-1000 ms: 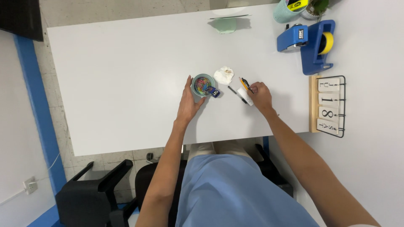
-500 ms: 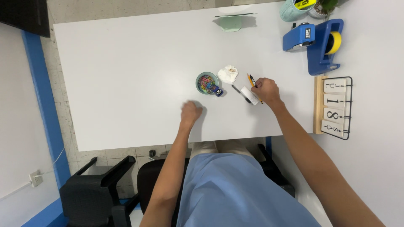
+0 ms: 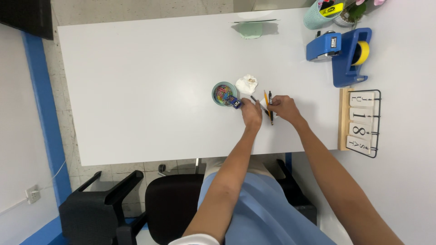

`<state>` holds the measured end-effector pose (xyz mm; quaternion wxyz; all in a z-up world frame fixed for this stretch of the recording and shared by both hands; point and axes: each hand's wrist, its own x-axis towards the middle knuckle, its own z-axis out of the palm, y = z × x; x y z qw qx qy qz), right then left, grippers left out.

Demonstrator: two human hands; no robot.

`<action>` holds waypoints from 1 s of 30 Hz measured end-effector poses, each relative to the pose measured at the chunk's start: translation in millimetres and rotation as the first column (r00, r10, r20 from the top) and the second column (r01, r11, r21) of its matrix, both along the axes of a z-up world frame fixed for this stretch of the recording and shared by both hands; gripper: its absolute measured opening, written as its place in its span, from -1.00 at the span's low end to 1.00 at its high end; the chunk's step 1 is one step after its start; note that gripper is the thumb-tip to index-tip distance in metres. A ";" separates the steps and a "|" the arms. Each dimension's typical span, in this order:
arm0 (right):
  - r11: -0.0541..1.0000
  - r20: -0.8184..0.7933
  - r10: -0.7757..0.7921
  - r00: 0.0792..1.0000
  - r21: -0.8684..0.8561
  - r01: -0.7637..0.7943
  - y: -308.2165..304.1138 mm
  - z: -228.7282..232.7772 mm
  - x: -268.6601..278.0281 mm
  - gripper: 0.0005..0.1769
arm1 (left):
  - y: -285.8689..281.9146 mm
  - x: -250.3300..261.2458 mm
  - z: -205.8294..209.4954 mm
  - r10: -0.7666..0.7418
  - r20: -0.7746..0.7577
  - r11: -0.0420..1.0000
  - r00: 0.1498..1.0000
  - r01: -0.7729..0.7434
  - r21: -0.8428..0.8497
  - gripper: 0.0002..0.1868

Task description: The person is seen organizing the items on the table into the cup.

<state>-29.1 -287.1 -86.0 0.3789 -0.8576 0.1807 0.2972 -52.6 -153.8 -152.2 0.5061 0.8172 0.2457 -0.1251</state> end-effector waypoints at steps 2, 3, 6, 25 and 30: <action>0.992 -0.007 -0.040 0.999 0.119 0.040 -15.5 -3.1 1.4 -0.78 | -6.1 0.4 -13.5 -0.014 0.060 0.999 0.998 0.012 0.032 -0.64; 0.968 -0.023 -0.082 0.996 0.236 0.085 -23.5 -4.4 -0.3 -0.78 | -9.5 -1.7 -20.0 -0.034 0.115 0.997 0.993 0.026 0.066 -0.66; 0.886 0.061 -0.150 0.987 0.450 0.107 -16.7 54.0 3.7 -0.75 | -5.5 -1.2 -8.9 0.000 0.072 1.000 0.997 -0.002 0.024 -0.70; 0.834 0.003 0.117 0.993 0.542 -0.100 10.7 134.9 26.6 -0.73 | 69.0 -46.7 155.3 -0.135 0.110 0.880 0.985 0.171 -0.444 -0.70; 0.725 0.101 0.275 0.956 0.631 -0.275 52.2 147.2 40.0 -0.69 | 107.0 -27.7 147.2 -0.199 0.229 0.849 0.953 0.284 -0.445 -0.64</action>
